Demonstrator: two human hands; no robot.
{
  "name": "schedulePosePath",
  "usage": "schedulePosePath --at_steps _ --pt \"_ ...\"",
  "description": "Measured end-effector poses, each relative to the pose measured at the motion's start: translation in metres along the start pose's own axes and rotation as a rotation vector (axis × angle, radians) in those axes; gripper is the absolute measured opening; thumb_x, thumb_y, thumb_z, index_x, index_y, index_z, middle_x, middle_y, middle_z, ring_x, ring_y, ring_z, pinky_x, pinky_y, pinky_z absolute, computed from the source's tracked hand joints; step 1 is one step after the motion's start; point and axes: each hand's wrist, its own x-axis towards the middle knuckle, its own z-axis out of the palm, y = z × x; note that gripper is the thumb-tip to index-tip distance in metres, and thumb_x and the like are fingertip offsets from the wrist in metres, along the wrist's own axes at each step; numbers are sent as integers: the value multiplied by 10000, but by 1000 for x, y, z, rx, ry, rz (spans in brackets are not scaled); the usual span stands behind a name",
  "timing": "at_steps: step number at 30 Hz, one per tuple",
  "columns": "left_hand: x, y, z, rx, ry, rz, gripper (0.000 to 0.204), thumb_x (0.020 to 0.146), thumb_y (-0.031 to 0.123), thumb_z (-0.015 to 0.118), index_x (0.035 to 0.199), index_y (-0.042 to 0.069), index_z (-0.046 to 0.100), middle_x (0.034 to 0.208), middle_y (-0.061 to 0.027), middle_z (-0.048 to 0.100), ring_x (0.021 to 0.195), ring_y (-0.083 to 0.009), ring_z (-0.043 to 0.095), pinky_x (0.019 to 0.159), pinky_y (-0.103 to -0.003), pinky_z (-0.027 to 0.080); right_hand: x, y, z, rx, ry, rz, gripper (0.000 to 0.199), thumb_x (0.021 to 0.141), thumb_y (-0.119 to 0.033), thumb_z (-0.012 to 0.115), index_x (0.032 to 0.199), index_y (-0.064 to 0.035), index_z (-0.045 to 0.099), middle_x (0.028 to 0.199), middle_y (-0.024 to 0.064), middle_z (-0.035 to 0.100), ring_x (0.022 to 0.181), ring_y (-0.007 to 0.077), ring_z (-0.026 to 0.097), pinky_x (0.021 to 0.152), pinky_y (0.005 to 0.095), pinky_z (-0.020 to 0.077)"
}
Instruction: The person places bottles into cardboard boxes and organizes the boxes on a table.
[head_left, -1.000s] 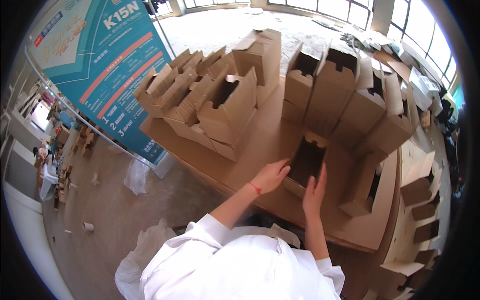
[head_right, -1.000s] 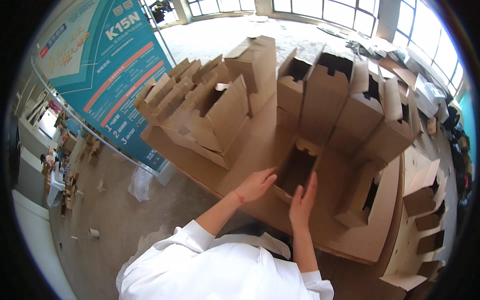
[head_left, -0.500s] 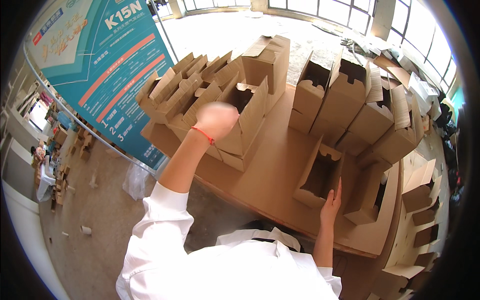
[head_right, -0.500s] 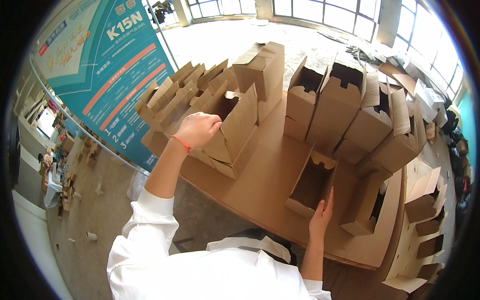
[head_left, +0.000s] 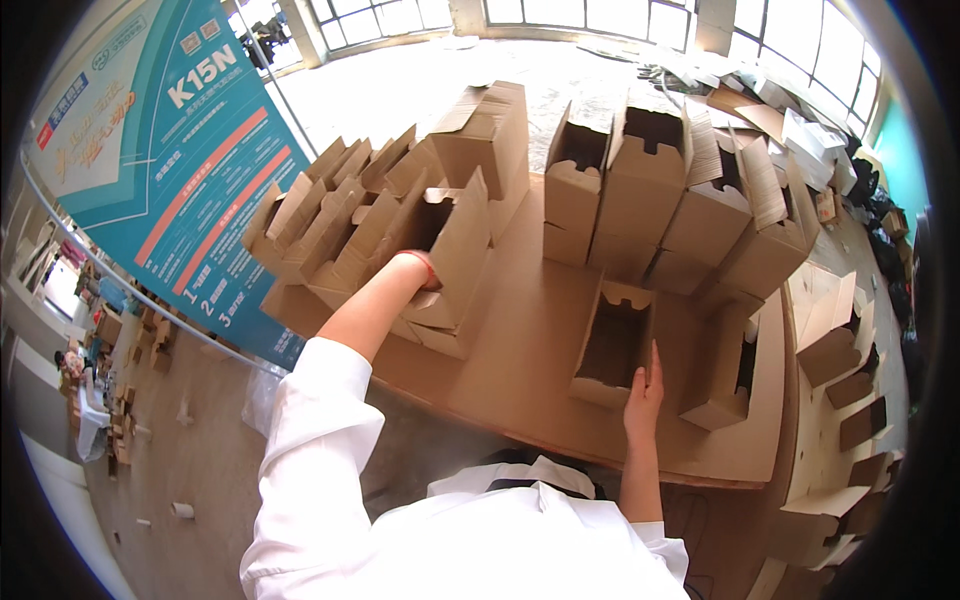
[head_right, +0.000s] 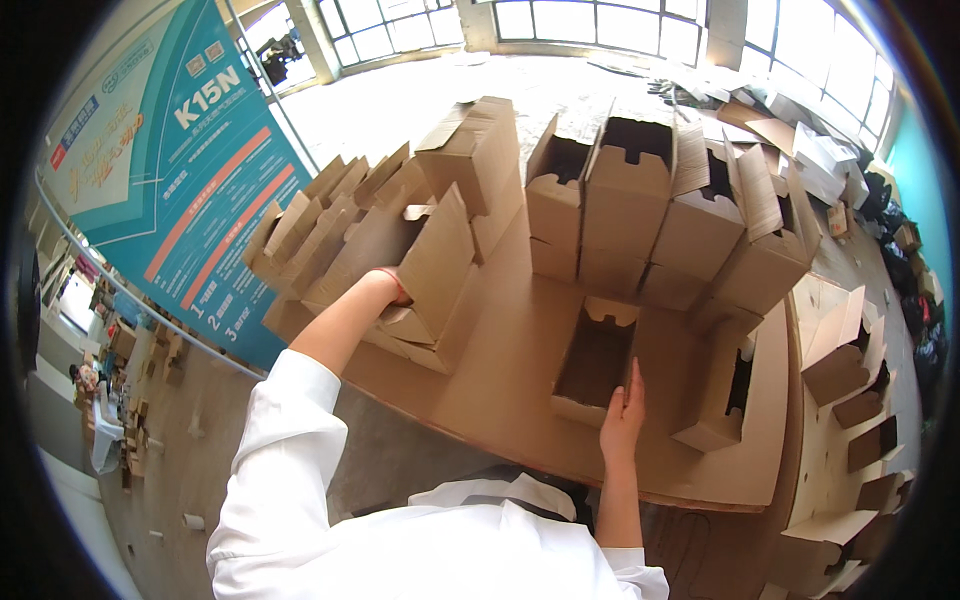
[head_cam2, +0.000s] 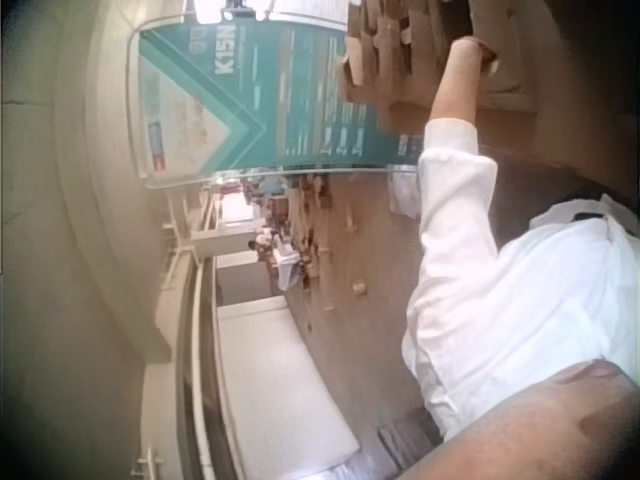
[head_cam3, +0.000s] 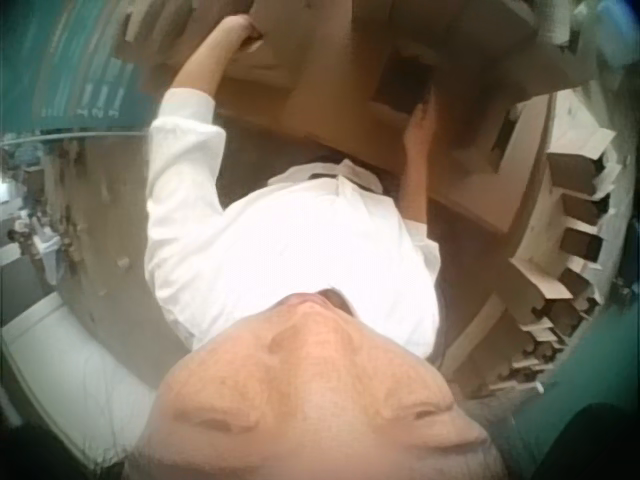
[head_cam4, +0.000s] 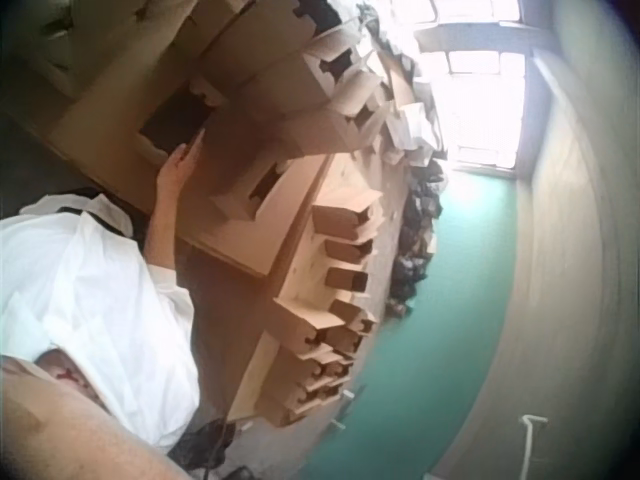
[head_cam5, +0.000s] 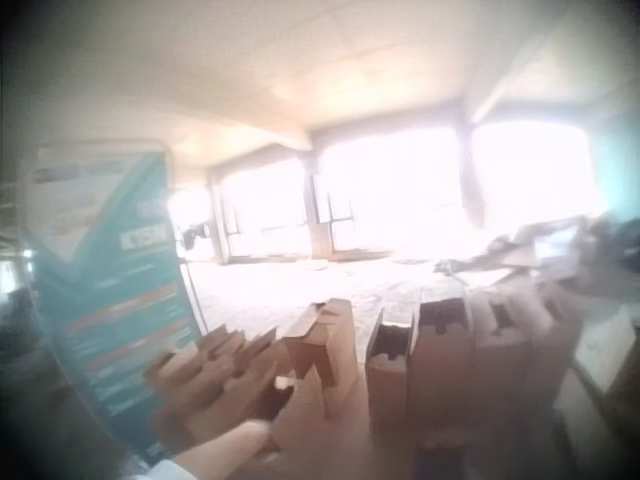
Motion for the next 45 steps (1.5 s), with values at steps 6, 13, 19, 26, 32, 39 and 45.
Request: schedulePosePath --at_steps 6,13,19,26,32,39,45 --pt "6 33 -15 -92 76 -23 407 817 332 570 1121 65 607 1078 -168 622 1000 -331 584 875 -451 436 0 14 -6 10 36 1 471 956 -101 389 1424 -51 364 1422 178 416 1315 293 407 1077 361 320" --pt "1 23 -6 -178 24 -60 439 806 336 584 1149 62 585 1083 -181 629 992 -347 599 867 -450 458 3 17 -4 -25 42 -80 471 950 -98 388 1419 -57 371 1408 184 426 1315 319 400 1089 385 307" --pt "8 3 19 -260 -7 -29 471 797 339 596 1174 59 566 1088 -191 635 986 -360 611 861 -449 477 0 10 -9 -60 42 -78 482 944 -90 395 1425 -79 366 1405 190 423 1306 332 409 1086 391 311" --pt "22 -48 77 -295 72 41 510 786 342 610 1202 55 543 1093 -204 642 979 -376 626 854 -448 500 0 12 -7 -52 10 -74 495 940 -92 409 1432 -83 352 1400 193 422 1301 341 412 1082 391 316" --pt "-44 5 -34 -308 372 -229 580 788 395 623 1252 70 495 1054 -198 652 1006 -377 612 872 -454 495 3 16 -14 -77 34 -97 480 951 -99 410 1425 -47 357 1408 192 423 1319 313 399 1092 378 305" --pt "-70 -21 -79 -287 459 -154 280 796 267 680 988 67 643 1025 -165 644 1012 -322 597 892 -423 465 5 11 -8 -65 0 -58 485 944 -114 417 1420 -45 357 1421 183 408 1320 322 393 1090 388 313" --pt "-114 -19 -111 -323 860 -83 240 830 167 688 1014 67 570 959 -149 580 881 -314 605 761 -402 502 3 5 -10 -63 -8 -22 477 959 -125 418 1426 -47 358 1419 193 416 1323 307 398 1087 370 312"
